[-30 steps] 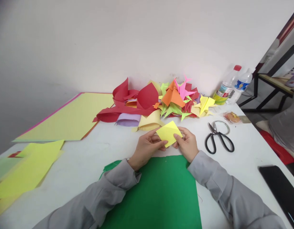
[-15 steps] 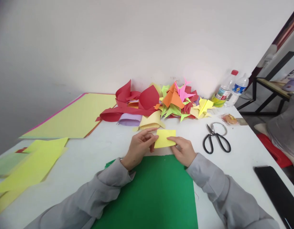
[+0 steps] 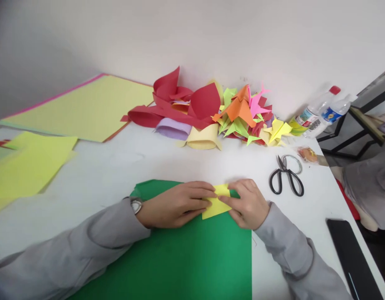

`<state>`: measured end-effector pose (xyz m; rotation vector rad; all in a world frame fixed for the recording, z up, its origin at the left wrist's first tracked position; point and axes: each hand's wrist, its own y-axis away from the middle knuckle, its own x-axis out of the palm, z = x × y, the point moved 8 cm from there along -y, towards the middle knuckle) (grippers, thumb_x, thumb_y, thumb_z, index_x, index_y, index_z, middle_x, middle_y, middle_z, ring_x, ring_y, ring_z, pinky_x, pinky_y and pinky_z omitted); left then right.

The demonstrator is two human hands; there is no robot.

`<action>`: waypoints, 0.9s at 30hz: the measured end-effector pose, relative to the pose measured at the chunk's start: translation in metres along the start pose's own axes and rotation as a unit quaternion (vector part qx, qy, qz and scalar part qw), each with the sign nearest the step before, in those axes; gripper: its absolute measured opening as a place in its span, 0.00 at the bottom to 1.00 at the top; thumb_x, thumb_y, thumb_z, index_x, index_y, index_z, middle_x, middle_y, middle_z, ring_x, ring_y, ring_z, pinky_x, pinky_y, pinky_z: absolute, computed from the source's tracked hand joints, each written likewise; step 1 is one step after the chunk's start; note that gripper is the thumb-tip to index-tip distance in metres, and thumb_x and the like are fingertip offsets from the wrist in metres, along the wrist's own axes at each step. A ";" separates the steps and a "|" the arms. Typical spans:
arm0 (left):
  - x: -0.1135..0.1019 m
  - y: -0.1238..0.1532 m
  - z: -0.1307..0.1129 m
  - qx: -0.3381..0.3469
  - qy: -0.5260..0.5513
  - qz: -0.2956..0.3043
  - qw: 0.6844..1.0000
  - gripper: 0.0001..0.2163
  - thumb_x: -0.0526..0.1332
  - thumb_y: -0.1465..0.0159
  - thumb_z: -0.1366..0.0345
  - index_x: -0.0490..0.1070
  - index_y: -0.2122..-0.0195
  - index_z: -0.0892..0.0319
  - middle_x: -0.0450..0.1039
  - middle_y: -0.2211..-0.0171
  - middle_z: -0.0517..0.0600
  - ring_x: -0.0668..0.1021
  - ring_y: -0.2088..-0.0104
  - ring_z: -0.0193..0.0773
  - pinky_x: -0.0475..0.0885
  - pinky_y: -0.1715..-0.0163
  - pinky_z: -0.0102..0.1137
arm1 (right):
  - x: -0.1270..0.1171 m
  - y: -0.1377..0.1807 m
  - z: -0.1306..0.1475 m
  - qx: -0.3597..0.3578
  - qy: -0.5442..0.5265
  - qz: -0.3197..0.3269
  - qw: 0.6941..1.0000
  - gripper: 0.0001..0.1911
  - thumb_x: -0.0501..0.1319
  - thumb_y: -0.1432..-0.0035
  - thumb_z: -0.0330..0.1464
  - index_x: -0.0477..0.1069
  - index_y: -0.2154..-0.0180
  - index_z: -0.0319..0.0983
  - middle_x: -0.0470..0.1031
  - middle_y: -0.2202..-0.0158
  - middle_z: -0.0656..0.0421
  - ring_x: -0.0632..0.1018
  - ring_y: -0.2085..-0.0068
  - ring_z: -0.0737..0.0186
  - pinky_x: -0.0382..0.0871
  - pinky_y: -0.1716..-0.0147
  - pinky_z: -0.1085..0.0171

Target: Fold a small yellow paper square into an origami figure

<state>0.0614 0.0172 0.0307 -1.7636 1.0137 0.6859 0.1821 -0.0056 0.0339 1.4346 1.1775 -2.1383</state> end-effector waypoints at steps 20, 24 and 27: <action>0.000 0.008 -0.008 -0.015 -0.006 0.027 1.000 0.07 0.62 0.40 0.64 0.76 0.64 0.60 0.72 0.51 0.60 0.72 0.47 0.51 0.67 0.46 0.43 | 0.014 -0.003 -0.024 0.165 -0.107 0.020 0.980 0.09 0.59 0.39 0.37 0.71 0.69 0.41 0.76 0.65 0.57 0.74 0.57 0.57 0.61 0.53 0.54; 0.002 0.004 -0.013 -0.030 -0.051 0.024 0.998 0.09 0.59 0.37 0.63 0.75 0.71 0.61 0.74 0.62 0.57 0.75 0.59 0.45 0.72 0.54 0.40 | 0.018 -0.005 -0.024 0.203 -0.073 0.030 0.976 0.10 0.59 0.39 0.37 0.69 0.71 0.40 0.75 0.65 0.57 0.72 0.60 0.58 0.60 0.56 0.56; 0.004 0.005 -0.016 -0.019 -0.046 0.035 0.998 0.09 0.58 0.37 0.65 0.74 0.70 0.62 0.74 0.63 0.57 0.75 0.59 0.44 0.72 0.54 0.38 | 0.019 -0.007 -0.023 0.213 -0.061 0.030 0.975 0.11 0.58 0.39 0.37 0.68 0.73 0.40 0.74 0.66 0.58 0.72 0.60 0.59 0.59 0.56 0.57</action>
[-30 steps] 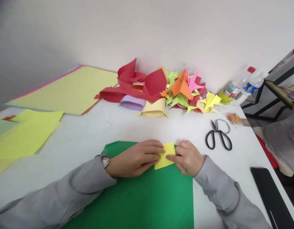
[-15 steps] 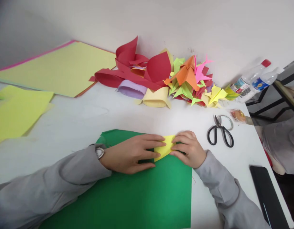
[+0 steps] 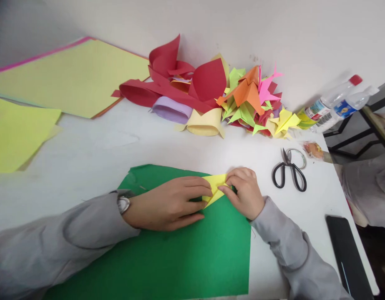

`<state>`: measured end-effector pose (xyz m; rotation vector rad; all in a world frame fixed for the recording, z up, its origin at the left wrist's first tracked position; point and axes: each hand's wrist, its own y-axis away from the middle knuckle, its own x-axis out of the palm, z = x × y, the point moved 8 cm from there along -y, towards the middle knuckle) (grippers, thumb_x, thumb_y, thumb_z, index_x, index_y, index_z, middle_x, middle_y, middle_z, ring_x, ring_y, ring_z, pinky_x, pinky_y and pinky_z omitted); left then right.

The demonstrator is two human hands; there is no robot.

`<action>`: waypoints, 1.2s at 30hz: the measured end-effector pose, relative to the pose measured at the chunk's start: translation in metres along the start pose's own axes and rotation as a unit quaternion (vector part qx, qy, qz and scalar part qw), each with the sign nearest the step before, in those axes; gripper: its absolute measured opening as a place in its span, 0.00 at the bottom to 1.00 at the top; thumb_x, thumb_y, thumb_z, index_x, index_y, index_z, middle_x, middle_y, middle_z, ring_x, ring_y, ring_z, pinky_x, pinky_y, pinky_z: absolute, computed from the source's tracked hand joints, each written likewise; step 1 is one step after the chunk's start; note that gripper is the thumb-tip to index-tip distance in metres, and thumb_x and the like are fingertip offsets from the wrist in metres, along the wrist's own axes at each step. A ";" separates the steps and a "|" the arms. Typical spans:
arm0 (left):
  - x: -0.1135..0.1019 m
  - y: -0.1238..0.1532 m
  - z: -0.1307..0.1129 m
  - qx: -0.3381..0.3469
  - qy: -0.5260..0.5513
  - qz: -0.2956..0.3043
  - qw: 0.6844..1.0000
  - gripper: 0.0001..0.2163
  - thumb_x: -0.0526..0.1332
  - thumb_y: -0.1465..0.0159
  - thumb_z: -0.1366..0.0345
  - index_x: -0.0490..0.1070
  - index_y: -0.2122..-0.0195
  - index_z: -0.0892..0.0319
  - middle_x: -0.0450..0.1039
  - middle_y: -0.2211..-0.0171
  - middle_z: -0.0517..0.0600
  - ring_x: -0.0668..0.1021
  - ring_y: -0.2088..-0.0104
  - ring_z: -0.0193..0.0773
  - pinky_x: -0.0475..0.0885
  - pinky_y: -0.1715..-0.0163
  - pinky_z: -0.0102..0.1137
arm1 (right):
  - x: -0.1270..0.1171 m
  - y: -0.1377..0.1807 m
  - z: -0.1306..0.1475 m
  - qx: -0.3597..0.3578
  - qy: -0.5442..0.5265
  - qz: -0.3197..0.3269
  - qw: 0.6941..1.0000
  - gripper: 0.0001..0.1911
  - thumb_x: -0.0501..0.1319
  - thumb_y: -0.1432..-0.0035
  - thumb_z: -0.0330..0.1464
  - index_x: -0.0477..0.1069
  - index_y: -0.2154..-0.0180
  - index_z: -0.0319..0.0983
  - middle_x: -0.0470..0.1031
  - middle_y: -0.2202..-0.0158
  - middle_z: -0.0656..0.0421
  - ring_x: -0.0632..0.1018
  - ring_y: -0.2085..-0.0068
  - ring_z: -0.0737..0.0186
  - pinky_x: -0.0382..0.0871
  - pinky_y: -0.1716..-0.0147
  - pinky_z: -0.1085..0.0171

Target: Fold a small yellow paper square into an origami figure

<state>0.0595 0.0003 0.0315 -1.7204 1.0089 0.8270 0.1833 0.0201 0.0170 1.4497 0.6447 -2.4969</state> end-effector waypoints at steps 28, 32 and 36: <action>-0.001 0.005 0.000 -0.025 0.017 -0.048 0.998 0.12 0.55 0.34 0.62 0.72 0.68 0.63 0.75 0.66 0.55 0.75 0.57 0.43 0.72 0.52 0.36 | 0.000 0.000 -0.004 0.016 0.049 -0.019 0.998 0.13 0.59 0.40 0.40 0.66 0.74 0.40 0.70 0.67 0.57 0.69 0.61 0.58 0.58 0.58 0.57; 0.005 0.003 0.000 -0.078 0.004 -0.065 0.995 0.09 0.54 0.34 0.67 0.71 0.69 0.63 0.74 0.69 0.53 0.75 0.59 0.41 0.73 0.55 0.36 | 0.001 0.000 -0.005 0.015 0.047 -0.017 0.999 0.13 0.59 0.40 0.40 0.66 0.73 0.40 0.71 0.67 0.57 0.69 0.61 0.58 0.59 0.58 0.56; 0.003 0.002 -0.003 -0.073 0.025 -0.067 0.995 0.09 0.53 0.36 0.73 0.71 0.69 0.62 0.73 0.68 0.54 0.74 0.59 0.41 0.72 0.55 0.37 | 0.000 0.000 -0.005 0.016 0.043 -0.016 0.999 0.13 0.60 0.41 0.40 0.66 0.73 0.40 0.70 0.67 0.57 0.69 0.61 0.58 0.59 0.58 0.56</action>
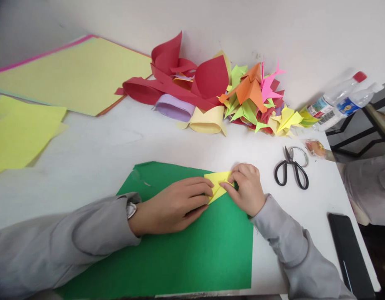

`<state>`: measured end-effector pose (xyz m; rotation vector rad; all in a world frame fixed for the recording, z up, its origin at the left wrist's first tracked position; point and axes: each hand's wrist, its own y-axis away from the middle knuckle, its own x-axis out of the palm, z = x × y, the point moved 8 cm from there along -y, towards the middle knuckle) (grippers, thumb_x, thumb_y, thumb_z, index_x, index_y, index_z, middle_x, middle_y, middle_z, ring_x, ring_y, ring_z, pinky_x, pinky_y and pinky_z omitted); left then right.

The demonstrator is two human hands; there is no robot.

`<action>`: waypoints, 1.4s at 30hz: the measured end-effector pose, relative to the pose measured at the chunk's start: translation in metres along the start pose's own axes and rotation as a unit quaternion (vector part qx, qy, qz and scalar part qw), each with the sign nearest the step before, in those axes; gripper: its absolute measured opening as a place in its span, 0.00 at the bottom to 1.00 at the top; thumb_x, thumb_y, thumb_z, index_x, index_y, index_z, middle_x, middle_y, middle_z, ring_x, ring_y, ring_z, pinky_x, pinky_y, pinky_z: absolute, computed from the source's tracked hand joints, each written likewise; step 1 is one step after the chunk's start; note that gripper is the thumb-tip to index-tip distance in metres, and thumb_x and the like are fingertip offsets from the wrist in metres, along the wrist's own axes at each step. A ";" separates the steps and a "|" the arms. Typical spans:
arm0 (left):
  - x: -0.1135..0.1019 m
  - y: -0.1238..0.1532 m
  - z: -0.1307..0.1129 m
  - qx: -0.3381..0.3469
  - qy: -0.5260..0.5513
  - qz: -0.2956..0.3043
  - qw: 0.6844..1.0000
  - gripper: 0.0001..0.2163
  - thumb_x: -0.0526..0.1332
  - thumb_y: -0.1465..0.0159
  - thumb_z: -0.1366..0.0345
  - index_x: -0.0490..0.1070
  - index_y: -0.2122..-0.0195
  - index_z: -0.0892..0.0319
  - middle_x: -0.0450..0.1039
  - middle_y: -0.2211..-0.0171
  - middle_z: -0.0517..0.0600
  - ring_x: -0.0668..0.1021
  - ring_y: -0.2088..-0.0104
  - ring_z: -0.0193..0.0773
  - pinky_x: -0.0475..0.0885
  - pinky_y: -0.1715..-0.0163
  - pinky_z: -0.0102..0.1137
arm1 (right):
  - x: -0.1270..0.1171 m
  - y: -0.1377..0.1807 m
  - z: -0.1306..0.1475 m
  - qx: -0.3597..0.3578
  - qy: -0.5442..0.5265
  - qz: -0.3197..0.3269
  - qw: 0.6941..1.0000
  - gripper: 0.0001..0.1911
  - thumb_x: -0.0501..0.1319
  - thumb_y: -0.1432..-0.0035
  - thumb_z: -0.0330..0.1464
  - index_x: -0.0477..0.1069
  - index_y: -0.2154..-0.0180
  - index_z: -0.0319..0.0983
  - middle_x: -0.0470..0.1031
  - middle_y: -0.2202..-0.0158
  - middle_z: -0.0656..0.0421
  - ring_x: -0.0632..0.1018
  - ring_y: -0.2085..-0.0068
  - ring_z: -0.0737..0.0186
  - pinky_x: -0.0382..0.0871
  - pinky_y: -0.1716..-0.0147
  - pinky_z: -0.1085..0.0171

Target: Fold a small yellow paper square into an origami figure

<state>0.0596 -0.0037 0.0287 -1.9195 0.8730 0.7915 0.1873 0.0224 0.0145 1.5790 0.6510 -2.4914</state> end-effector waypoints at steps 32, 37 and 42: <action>-0.010 0.005 -0.009 0.119 0.000 0.047 0.992 0.10 0.53 0.38 0.73 0.74 0.62 0.64 0.78 0.62 0.56 0.77 0.60 0.42 0.68 0.46 0.38 | -0.005 0.001 0.002 0.026 -0.051 0.002 0.998 0.04 0.58 0.46 0.29 0.66 0.72 0.41 0.71 0.65 0.58 0.70 0.59 0.57 0.60 0.57 0.54; -0.012 0.004 -0.011 0.122 0.005 0.046 0.991 0.11 0.52 0.38 0.74 0.74 0.63 0.66 0.78 0.64 0.56 0.77 0.62 0.41 0.68 0.46 0.37 | -0.006 0.001 0.000 0.031 -0.045 -0.010 0.998 0.05 0.60 0.47 0.30 0.65 0.73 0.41 0.71 0.66 0.58 0.71 0.60 0.57 0.60 0.57 0.54; -0.012 0.004 -0.012 0.124 0.008 0.053 0.991 0.11 0.52 0.38 0.75 0.75 0.64 0.66 0.78 0.64 0.57 0.77 0.63 0.40 0.67 0.45 0.37 | -0.004 0.001 0.000 0.038 -0.037 0.000 0.999 0.04 0.60 0.47 0.29 0.65 0.73 0.41 0.71 0.65 0.58 0.70 0.59 0.56 0.60 0.56 0.54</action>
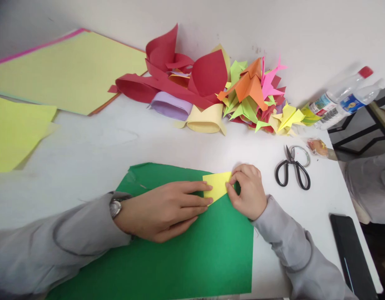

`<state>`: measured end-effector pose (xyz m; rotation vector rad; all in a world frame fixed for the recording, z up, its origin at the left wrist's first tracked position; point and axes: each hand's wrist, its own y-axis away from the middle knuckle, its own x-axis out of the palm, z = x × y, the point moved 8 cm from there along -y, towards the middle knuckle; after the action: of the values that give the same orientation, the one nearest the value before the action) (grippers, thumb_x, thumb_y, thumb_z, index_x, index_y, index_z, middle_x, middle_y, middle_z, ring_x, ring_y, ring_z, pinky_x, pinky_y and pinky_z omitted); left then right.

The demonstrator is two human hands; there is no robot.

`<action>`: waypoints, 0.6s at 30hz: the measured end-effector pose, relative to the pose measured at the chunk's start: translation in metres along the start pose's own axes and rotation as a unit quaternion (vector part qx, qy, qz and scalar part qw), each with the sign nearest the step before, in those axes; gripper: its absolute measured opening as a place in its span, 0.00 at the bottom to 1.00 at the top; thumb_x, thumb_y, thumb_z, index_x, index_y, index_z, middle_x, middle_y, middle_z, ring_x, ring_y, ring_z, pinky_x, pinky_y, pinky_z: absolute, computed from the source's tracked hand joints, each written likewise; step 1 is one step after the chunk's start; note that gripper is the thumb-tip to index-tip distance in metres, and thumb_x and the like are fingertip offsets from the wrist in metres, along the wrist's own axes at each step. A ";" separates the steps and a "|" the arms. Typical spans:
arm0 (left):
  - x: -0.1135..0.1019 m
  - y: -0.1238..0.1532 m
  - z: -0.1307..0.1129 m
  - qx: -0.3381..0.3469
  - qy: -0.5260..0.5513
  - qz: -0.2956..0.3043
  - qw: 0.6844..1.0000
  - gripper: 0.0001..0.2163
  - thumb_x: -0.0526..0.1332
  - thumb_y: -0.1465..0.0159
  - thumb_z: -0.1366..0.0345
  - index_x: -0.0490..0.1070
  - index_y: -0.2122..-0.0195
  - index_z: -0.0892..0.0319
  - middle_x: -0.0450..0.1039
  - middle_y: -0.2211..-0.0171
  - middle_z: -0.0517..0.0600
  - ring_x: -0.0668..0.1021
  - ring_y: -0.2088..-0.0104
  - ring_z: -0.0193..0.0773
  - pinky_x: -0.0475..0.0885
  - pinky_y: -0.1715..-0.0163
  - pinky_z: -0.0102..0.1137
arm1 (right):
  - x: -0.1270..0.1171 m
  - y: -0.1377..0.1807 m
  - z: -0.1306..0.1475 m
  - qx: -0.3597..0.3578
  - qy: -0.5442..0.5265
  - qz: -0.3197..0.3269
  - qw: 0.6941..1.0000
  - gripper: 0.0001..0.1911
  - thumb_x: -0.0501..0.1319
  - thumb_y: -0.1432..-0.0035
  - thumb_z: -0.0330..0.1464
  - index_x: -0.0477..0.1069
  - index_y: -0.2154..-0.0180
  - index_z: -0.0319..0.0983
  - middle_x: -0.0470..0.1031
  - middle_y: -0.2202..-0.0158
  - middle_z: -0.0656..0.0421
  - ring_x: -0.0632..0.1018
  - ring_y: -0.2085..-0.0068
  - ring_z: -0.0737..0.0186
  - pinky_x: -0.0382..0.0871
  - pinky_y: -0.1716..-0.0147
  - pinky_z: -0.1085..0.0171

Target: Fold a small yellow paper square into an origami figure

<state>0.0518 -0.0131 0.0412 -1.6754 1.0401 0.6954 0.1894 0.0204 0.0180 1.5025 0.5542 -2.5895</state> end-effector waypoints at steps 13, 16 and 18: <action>-0.001 0.005 0.012 -0.023 0.046 -0.009 0.999 0.16 0.50 0.42 0.78 0.68 0.54 0.63 0.75 0.59 0.58 0.75 0.55 0.44 0.72 0.51 0.39 | 0.003 0.000 -0.001 0.003 0.012 0.021 1.000 0.05 0.58 0.46 0.31 0.61 0.71 0.42 0.69 0.65 0.57 0.69 0.60 0.55 0.59 0.58 0.54; 0.005 0.005 0.017 -0.052 0.015 0.029 0.998 0.18 0.49 0.41 0.78 0.67 0.51 0.63 0.72 0.56 0.60 0.74 0.55 0.45 0.73 0.55 0.39 | 0.003 0.000 0.000 -0.003 0.012 0.020 1.000 0.05 0.58 0.45 0.31 0.61 0.71 0.41 0.69 0.65 0.57 0.68 0.60 0.55 0.59 0.58 0.54; 0.007 0.004 0.017 -0.051 0.009 0.050 0.997 0.18 0.49 0.40 0.78 0.67 0.51 0.62 0.71 0.55 0.60 0.73 0.56 0.44 0.72 0.54 0.39 | 0.003 0.000 0.000 -0.003 0.013 0.020 1.000 0.05 0.58 0.45 0.31 0.61 0.71 0.41 0.69 0.65 0.57 0.68 0.60 0.55 0.59 0.58 0.54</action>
<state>0.0521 0.0002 0.0274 -1.7292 1.1231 0.8117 0.1875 0.0208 0.0157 1.5302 0.5277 -2.5406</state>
